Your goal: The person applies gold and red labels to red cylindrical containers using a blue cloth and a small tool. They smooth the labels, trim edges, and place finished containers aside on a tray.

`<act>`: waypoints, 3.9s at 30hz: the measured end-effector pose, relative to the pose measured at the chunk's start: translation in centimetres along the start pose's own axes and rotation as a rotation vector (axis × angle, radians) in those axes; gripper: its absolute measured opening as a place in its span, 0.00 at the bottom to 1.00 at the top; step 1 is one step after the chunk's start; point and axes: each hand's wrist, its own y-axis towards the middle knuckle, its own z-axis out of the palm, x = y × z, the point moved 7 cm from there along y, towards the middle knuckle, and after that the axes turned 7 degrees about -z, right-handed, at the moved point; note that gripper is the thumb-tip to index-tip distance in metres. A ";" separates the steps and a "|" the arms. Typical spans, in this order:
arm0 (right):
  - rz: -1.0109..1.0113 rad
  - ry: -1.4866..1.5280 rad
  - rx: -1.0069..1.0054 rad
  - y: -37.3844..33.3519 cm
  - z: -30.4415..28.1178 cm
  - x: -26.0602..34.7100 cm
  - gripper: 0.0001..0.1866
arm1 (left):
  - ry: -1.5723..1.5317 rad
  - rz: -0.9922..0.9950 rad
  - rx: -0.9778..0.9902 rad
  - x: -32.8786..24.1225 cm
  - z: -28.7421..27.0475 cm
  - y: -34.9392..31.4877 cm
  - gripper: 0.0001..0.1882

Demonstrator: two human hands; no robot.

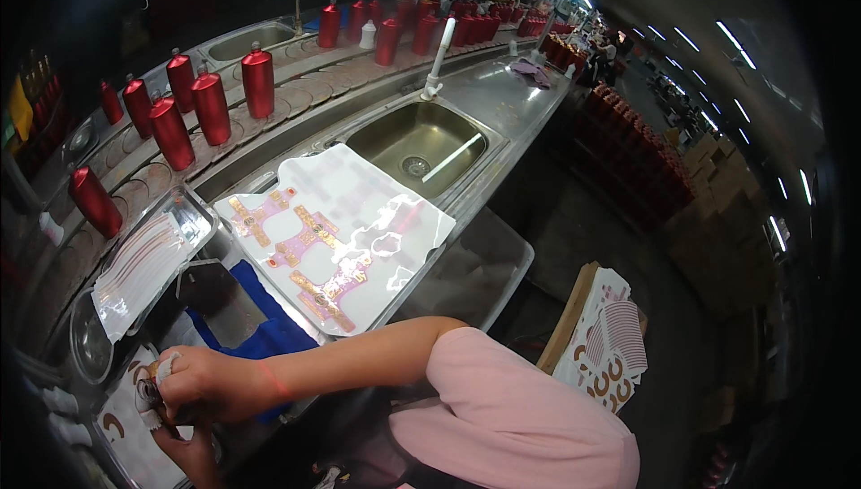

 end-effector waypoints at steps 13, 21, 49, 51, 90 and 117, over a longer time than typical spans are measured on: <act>0.023 -0.023 0.013 -0.2 0.5 0.5 0.12 | -0.077 0.025 -0.066 1.0 -0.6 0.1 0.33; 0.018 -0.010 0.022 0.0 0.2 1.6 0.13 | 0.077 0.207 0.048 -1.3 0.9 0.2 0.29; 0.075 0.030 0.025 -0.3 -0.4 1.8 0.11 | -0.017 0.222 -0.106 -3.2 1.9 -1.5 0.42; 0.085 -0.006 0.024 -0.4 -0.4 1.8 0.12 | -0.005 0.290 -0.049 -3.7 1.5 -1.5 0.42; -0.057 -0.117 0.102 -0.5 1.8 5.2 0.09 | 0.238 0.115 -0.296 0.8 1.0 -2.0 0.18; 0.329 0.262 -0.040 -1.7 0.0 2.9 0.09 | 0.474 0.159 -0.441 -1.3 3.5 -1.9 0.19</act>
